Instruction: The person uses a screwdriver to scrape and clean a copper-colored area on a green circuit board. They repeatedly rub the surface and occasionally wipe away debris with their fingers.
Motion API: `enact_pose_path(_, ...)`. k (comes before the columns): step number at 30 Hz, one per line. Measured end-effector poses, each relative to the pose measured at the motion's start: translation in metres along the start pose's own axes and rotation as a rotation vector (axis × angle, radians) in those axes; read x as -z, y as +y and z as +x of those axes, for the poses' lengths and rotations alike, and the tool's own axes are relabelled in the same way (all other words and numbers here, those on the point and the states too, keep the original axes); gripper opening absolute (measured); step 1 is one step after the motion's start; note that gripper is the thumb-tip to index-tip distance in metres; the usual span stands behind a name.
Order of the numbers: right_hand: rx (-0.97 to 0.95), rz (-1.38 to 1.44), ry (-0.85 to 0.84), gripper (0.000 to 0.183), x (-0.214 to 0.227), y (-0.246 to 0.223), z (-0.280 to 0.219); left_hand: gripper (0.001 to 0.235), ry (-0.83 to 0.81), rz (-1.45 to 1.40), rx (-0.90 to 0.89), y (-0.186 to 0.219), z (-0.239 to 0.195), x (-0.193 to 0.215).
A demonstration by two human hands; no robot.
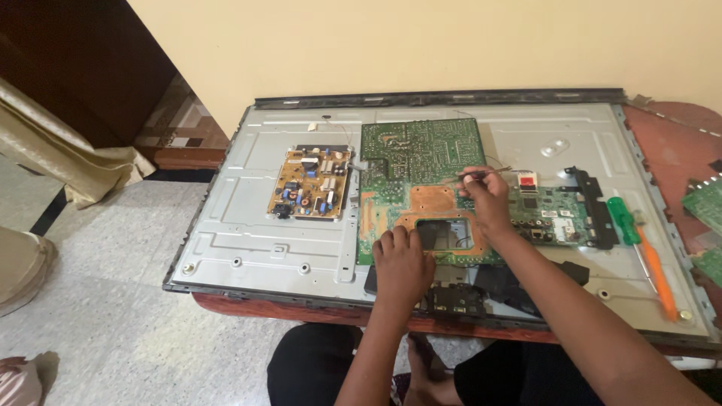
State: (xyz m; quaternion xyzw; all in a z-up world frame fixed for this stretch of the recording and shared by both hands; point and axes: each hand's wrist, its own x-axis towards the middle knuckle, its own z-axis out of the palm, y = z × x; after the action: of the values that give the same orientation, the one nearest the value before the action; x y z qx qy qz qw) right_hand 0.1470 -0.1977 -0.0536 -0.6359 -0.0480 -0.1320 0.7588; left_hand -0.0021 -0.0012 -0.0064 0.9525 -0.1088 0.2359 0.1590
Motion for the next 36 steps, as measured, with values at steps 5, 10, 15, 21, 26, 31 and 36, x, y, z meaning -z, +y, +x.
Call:
enact_pose_path(5,-0.051,0.071,-0.004,0.012,0.009,0.011,0.003,0.041,-0.013,0.009,0.010,0.001,0.000,-0.003)
enact_pose_path(10,0.038,-0.034,-0.054,0.014,0.001,0.010,0.001,0.039,-0.026,0.019,0.018,-0.001,0.002,-0.001)
enact_pose_path(15,0.093,-0.240,-0.087,0.018,-0.012,-0.001,-0.010,0.041,-0.009,-0.007,0.026,0.000,0.000,-0.004)
enact_pose_path(21,-0.039,-0.324,-0.084,0.015,-0.015,-0.012,-0.015,0.041,-0.018,0.000,0.020,-0.002,-0.001,-0.007)
enact_pose_path(26,0.028,-0.478,-0.146,0.017,-0.015,-0.008,-0.012,0.043,0.001,0.012,-0.002,-0.004,-0.002,-0.006)
enact_pose_path(31,-0.012,-0.271,-0.093,0.014,-0.012,-0.001,-0.011,0.042,-0.017,-0.007,0.010,-0.002,-0.002,-0.007)
enact_pose_path(36,0.014,-0.351,-0.127,0.014,-0.010,0.003,-0.010,0.039,-0.037,-0.012,0.013,-0.002,-0.002,-0.008)
